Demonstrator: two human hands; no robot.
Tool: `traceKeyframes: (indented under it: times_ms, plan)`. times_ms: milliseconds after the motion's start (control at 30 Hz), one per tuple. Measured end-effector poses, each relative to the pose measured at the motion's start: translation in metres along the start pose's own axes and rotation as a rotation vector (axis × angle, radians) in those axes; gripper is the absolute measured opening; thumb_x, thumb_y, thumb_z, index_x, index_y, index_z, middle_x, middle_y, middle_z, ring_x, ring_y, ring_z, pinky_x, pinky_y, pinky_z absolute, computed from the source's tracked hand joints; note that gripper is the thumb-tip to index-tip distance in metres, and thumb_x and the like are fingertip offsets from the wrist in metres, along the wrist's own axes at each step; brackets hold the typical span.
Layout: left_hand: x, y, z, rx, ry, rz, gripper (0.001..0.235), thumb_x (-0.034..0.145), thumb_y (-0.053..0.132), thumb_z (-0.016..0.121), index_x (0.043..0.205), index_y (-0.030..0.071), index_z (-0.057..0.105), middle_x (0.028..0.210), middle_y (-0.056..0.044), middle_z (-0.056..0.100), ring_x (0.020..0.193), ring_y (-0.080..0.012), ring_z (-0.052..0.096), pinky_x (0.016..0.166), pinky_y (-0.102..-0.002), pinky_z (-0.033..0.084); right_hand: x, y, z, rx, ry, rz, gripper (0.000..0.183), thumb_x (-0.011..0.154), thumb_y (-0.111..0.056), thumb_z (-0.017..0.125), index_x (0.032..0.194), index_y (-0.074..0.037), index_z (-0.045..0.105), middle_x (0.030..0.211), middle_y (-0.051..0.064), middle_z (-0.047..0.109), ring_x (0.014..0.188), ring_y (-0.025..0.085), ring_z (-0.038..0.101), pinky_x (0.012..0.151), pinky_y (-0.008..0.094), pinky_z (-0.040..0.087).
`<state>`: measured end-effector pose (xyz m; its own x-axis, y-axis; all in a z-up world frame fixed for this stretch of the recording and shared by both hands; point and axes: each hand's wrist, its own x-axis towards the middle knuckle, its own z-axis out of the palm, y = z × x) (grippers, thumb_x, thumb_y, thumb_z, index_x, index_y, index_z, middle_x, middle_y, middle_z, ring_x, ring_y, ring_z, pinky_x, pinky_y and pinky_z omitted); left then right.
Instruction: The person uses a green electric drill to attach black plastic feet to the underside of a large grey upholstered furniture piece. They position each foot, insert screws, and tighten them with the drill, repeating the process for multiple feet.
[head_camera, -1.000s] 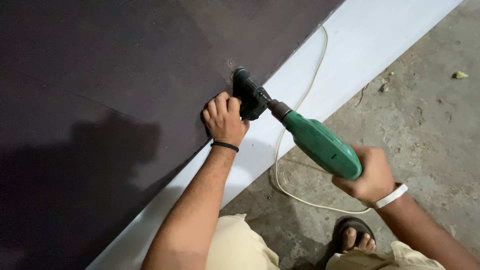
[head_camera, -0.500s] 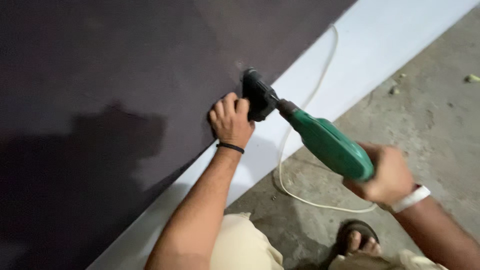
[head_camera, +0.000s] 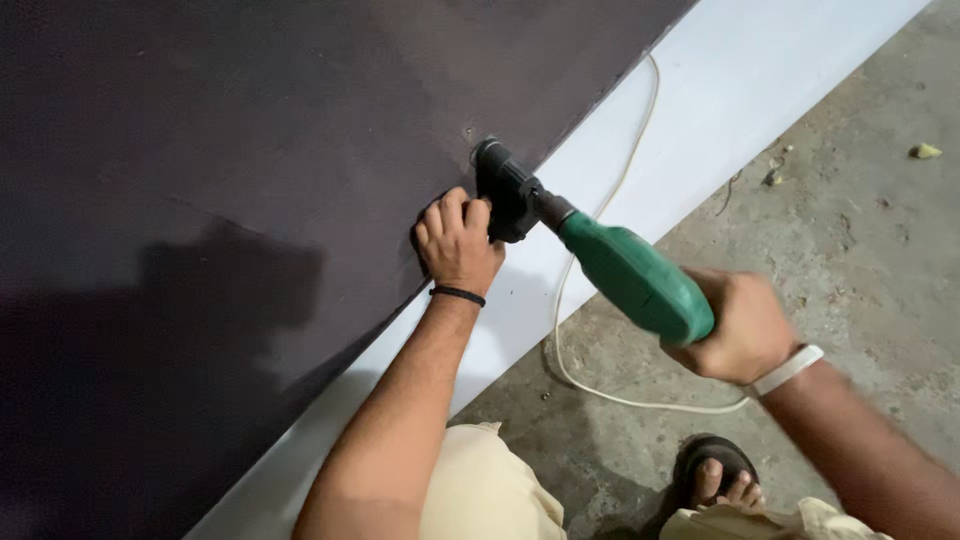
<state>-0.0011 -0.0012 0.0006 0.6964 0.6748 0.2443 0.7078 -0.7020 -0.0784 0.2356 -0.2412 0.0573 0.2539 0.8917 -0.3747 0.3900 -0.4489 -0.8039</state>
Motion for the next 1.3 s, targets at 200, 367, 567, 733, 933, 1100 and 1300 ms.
traceKeyframes:
  times_ms: [200, 367, 567, 733, 933, 1100, 1300]
  plan:
    - [0.001, -0.001, 0.001, -0.008, 0.009, -0.003, 0.051, 0.062, 0.015, 0.092, 0.101, 0.021, 0.060, 0.122, -0.003, 0.056, 0.110, -0.0278, 0.054, 0.088, -0.048, 0.043, 0.002, -0.003, -0.003, -0.041, 0.012, 0.050, 0.049, 0.055, -0.026, 0.081, 0.100, -0.009, 0.076, 0.073, 0.016, 0.076, 0.065, 0.028, 0.073, 0.065, 0.043, 0.062]
    - [0.003, 0.012, -0.010, 0.016, 0.031, -0.033, 0.054, 0.057, 0.016, 0.092, 0.102, 0.022, 0.062, 0.124, -0.002, 0.057, 0.112, -0.0283, 0.055, 0.090, -0.048, 0.044, 0.000, -0.008, -0.008, -0.143, 0.017, -0.041, 0.054, 0.054, -0.026, 0.083, 0.105, -0.009, 0.076, 0.084, 0.017, 0.076, 0.071, 0.032, 0.075, 0.071, 0.044, 0.061]
    - [0.001, 0.009, -0.014, 0.022, -0.016, -0.006, 0.057, 0.060, 0.018, 0.095, 0.106, 0.020, 0.062, 0.124, -0.004, 0.057, 0.112, -0.0298, 0.055, 0.087, -0.049, 0.044, -0.001, 0.004, -0.001, -0.002, 0.071, -0.180, 0.065, 0.052, -0.019, 0.078, 0.116, -0.006, 0.073, 0.087, 0.020, 0.075, 0.072, 0.034, 0.074, 0.068, 0.045, 0.059]
    - [0.000, 0.001, -0.011, 0.007, 0.036, 0.018, 0.052, 0.064, 0.022, 0.092, 0.104, 0.014, 0.059, 0.124, -0.005, 0.058, 0.115, -0.0306, 0.057, 0.093, -0.050, 0.045, -0.024, 0.019, 0.011, 0.212, 0.056, -0.039, 0.054, 0.054, -0.015, 0.074, 0.107, -0.005, 0.074, 0.069, 0.015, 0.072, 0.058, 0.025, 0.070, 0.062, 0.040, 0.057]
    - [-0.001, -0.004, -0.001, 0.077, 0.145, 0.072, 0.038, 0.085, 0.020, 0.090, 0.106, 0.016, 0.057, 0.121, -0.003, 0.058, 0.111, -0.0274, 0.057, 0.091, -0.048, 0.045, -0.050, 0.052, 0.024, 0.263, 0.074, 0.035, 0.024, 0.055, -0.013, 0.076, 0.073, 0.000, 0.067, 0.057, 0.015, 0.063, 0.050, 0.024, 0.059, 0.053, 0.041, 0.050]
    - [-0.003, -0.004, -0.003, 0.071, 0.101, 0.066, 0.043, 0.077, 0.023, 0.091, 0.105, 0.017, 0.059, 0.120, -0.003, 0.058, 0.110, -0.0275, 0.057, 0.089, -0.049, 0.046, -0.060, 0.051, 0.029, 0.273, 0.065, -0.057, 0.024, 0.054, -0.013, 0.073, 0.073, 0.000, 0.066, 0.056, 0.012, 0.060, 0.050, 0.022, 0.058, 0.052, 0.040, 0.049]
    - [-0.005, -0.002, -0.009, 0.046, 0.070, 0.044, 0.053, 0.067, 0.025, 0.094, 0.107, 0.019, 0.060, 0.121, -0.002, 0.057, 0.111, -0.0272, 0.057, 0.089, -0.048, 0.046, -0.062, 0.045, 0.033, 0.240, 0.029, 0.023, 0.024, 0.055, -0.013, 0.075, 0.074, 0.000, 0.066, 0.055, 0.014, 0.061, 0.049, 0.024, 0.058, 0.052, 0.041, 0.050]
